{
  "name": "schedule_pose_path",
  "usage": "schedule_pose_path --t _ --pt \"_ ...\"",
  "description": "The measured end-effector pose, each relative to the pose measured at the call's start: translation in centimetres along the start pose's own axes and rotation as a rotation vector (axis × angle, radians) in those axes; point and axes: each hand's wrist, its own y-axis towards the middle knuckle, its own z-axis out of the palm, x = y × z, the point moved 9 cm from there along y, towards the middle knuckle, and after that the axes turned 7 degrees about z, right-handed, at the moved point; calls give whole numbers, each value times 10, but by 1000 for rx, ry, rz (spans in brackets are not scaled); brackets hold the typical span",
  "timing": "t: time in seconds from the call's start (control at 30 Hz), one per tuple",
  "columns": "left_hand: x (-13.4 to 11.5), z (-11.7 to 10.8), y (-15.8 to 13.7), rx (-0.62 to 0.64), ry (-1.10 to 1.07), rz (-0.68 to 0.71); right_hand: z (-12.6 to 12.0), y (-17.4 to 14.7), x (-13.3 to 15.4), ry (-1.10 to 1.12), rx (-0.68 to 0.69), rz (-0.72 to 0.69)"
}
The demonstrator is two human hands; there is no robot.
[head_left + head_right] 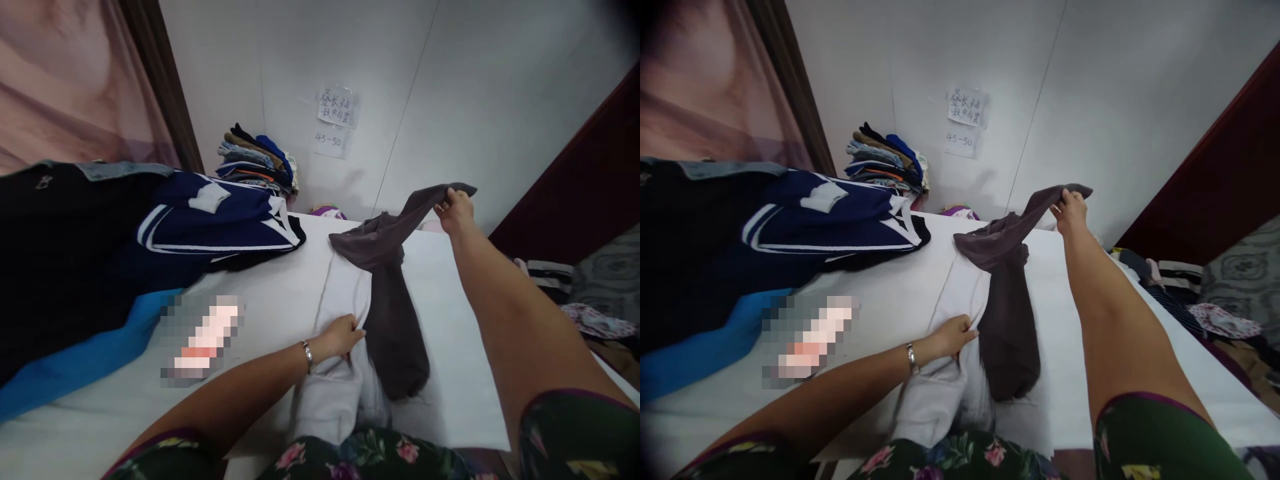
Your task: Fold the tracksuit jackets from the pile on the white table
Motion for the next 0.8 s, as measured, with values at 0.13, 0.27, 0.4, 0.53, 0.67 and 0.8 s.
schedule_pose_path --t 0.13,0.27,0.4,0.53,0.67,0.8 --pt "8 15 -6 34 -312 -42 -9 -10 -8 -82 92 -16" --pt "15 -10 -25 -46 -370 28 7 -31 -6 -117 277 -56" --pt "28 -31 -39 -127 -429 36 36 -87 -2 -170 483 -102" --pt "40 -36 -45 -162 -639 -48 43 -184 -31 -293 710 -102" --pt "42 -34 -46 -145 -1027 -143 29 -299 -99 -618 1083 -121" --pt "37 -30 -46 -73 -1170 -185 6 -368 -144 -839 1349 -177"
